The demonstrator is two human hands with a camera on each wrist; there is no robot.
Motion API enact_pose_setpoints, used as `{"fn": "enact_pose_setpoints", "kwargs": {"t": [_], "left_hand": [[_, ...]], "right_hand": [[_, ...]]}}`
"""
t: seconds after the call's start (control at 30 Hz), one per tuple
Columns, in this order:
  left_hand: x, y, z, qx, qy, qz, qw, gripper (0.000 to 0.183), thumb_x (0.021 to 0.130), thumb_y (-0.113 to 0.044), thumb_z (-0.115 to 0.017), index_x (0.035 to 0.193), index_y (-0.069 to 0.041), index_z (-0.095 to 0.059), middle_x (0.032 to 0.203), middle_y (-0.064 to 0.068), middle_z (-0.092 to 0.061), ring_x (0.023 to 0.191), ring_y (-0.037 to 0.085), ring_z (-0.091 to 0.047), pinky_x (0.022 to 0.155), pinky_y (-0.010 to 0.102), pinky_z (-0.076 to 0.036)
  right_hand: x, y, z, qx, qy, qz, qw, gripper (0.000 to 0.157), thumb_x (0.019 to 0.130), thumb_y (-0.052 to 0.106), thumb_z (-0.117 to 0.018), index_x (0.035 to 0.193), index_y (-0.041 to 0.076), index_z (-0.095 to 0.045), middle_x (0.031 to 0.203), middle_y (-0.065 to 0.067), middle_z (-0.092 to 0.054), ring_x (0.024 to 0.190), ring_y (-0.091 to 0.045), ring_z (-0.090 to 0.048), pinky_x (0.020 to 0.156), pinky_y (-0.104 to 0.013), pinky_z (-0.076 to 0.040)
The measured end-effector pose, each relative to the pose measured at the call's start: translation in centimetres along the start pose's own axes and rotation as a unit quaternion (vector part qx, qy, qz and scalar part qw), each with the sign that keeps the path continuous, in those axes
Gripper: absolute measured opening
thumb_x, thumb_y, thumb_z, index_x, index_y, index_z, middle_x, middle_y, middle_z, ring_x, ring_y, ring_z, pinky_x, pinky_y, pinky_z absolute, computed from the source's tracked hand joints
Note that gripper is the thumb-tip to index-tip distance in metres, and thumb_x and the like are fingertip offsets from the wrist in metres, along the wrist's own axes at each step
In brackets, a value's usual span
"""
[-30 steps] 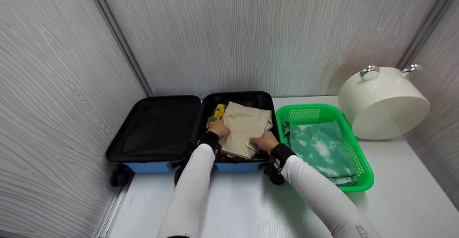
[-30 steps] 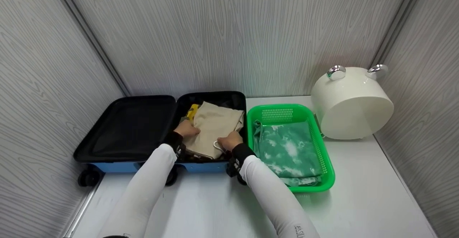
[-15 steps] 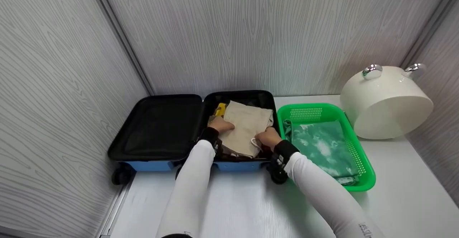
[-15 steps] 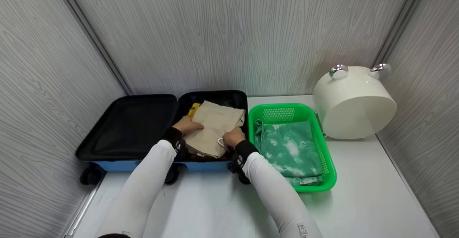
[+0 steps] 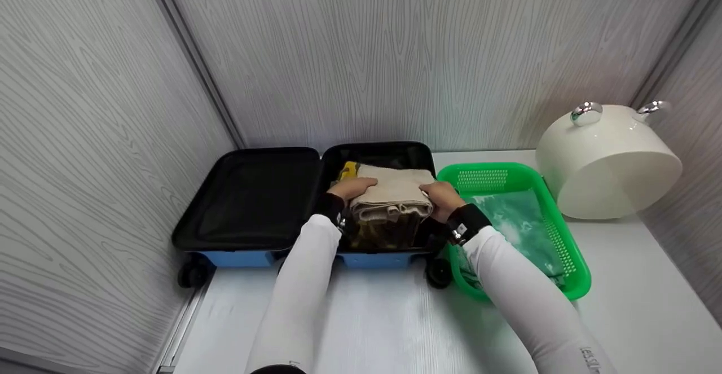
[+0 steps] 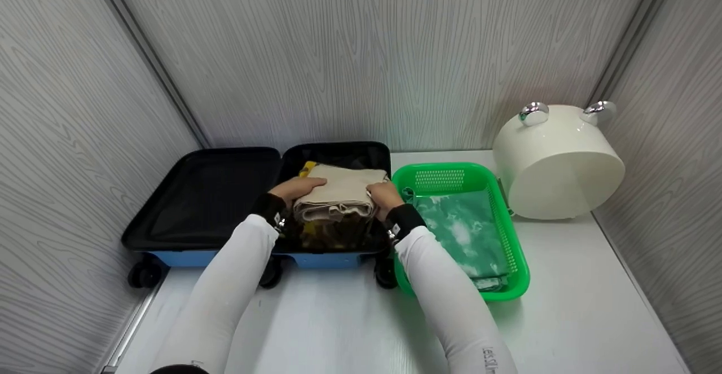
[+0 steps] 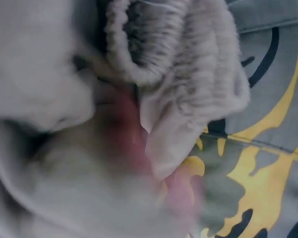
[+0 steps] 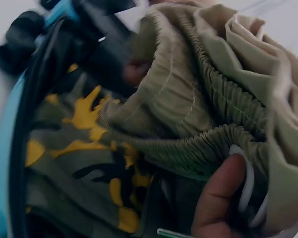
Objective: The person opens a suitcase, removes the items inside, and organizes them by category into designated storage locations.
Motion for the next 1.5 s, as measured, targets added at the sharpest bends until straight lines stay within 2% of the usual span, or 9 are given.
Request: {"fn": "enact_pose_setpoints", "kwargs": {"t": [0.13,0.3,0.47,0.63,0.77,0.9,1.1,1.3,1.5], "left_hand": [[0.0,-0.4,-1.3,-0.069,0.044,-0.017,0.9965,0.065,0.117,-0.043,-0.035,0.169,-0.004,-0.035,0.178,0.016,-0.031,0.166,0.030,-0.029,0.134,0.039,-0.024],[-0.3,-0.4,-2.5,-0.131,0.026,-0.002,0.9911,0.062,0.114,-0.041,-0.047,0.165,-0.005,-0.044,0.173,0.014,-0.040,0.160,0.029,-0.041,0.131,0.039,-0.032],[-0.3,-0.8,-3.5,-0.222,0.030,0.006,0.9745,0.039,0.113,-0.034,-0.053,0.135,-0.006,-0.069,0.124,0.003,-0.071,0.111,0.014,-0.066,0.106,0.028,-0.050],[-0.4,-1.7,-4.3,-0.261,0.033,-0.004,0.9649,0.020,0.110,-0.026,-0.058,0.106,-0.010,-0.069,0.091,-0.005,-0.065,0.079,0.007,-0.063,0.081,0.022,-0.052],[-1.1,-3.2,-5.1,-0.238,0.013,-0.018,0.9710,0.035,0.108,-0.022,-0.064,0.135,0.000,-0.064,0.122,0.008,-0.065,0.095,0.015,-0.066,0.091,0.027,-0.054],[-1.7,-5.5,-6.5,-0.217,-0.020,-0.046,0.9750,0.075,0.105,-0.022,-0.069,0.165,0.005,-0.031,0.160,0.023,-0.045,0.131,0.030,-0.060,0.113,0.039,-0.051],[-1.9,-9.4,-8.5,-0.216,-0.080,-0.144,0.9624,0.079,0.103,-0.017,-0.072,0.163,0.006,-0.028,0.163,0.027,-0.041,0.148,0.038,-0.049,0.123,0.046,-0.043],[-2.2,-11.4,-10.5,-0.262,-0.066,-0.233,0.9342,0.086,0.094,-0.012,-0.070,0.167,0.001,-0.026,0.158,0.021,-0.048,0.130,0.025,-0.054,0.108,0.031,-0.044],[-2.1,-12.2,-12.9,-0.317,-0.012,-0.231,0.9198,0.094,0.079,0.006,-0.055,0.168,-0.001,-0.025,0.147,0.013,-0.045,0.118,0.026,-0.046,0.086,0.032,-0.039]], "right_hand": [[-0.1,0.2,0.4,0.049,0.007,-0.012,0.999,0.014,0.115,0.009,-0.042,0.108,0.002,-0.051,0.080,-0.002,-0.065,0.067,-0.011,-0.068,0.064,-0.022,-0.057],[-0.6,0.1,0.8,0.079,0.032,-0.021,0.996,0.017,0.116,0.011,-0.040,0.107,0.002,-0.052,0.081,-0.002,-0.064,0.070,-0.011,-0.067,0.066,-0.023,-0.056],[-1.1,0.4,1.4,0.076,0.052,-0.014,0.996,0.023,0.117,0.012,-0.042,0.103,0.003,-0.057,0.081,-0.002,-0.067,0.070,-0.011,-0.069,0.067,-0.022,-0.057],[-2.0,0.6,2.7,0.046,0.042,-0.021,0.998,0.021,0.116,0.012,-0.041,0.128,-0.001,-0.051,0.085,-0.003,-0.068,0.073,-0.012,-0.070,0.069,-0.023,-0.058],[-2.9,0.7,4.3,-0.025,0.039,-0.040,0.998,0.052,0.117,0.024,-0.039,0.164,0.003,-0.030,0.089,-0.002,-0.071,0.075,-0.012,-0.073,0.071,-0.027,-0.061],[-3.6,1.1,5.9,-0.108,0.035,-0.039,0.993,0.058,0.116,0.033,-0.048,0.164,0.002,-0.035,0.085,0.002,-0.075,0.070,-0.010,-0.076,0.069,-0.027,-0.062],[-4.9,2.9,8.2,-0.143,0.017,0.078,0.987,0.063,0.113,0.018,-0.058,0.166,0.001,-0.030,0.102,0.003,-0.074,0.079,-0.008,-0.077,0.075,-0.023,-0.062],[-7.5,5.4,10.9,-0.234,-0.047,0.228,0.944,0.079,0.107,0.012,-0.068,0.173,0.009,-0.024,0.131,-0.012,-0.054,0.092,-0.007,-0.068,0.081,-0.023,-0.058],[-9.7,6.9,13.2,-0.339,-0.057,0.271,0.899,0.080,0.106,0.012,-0.069,0.173,0.011,-0.025,0.155,-0.025,-0.048,0.123,-0.018,-0.056,0.096,-0.022,-0.049]]}}
Point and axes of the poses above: each hand's wrist, its own x-axis towards the middle knuckle, its own z-axis out of the back of the hand, y = z × x, the point moved 3 cm from there along x, towards the middle knuckle
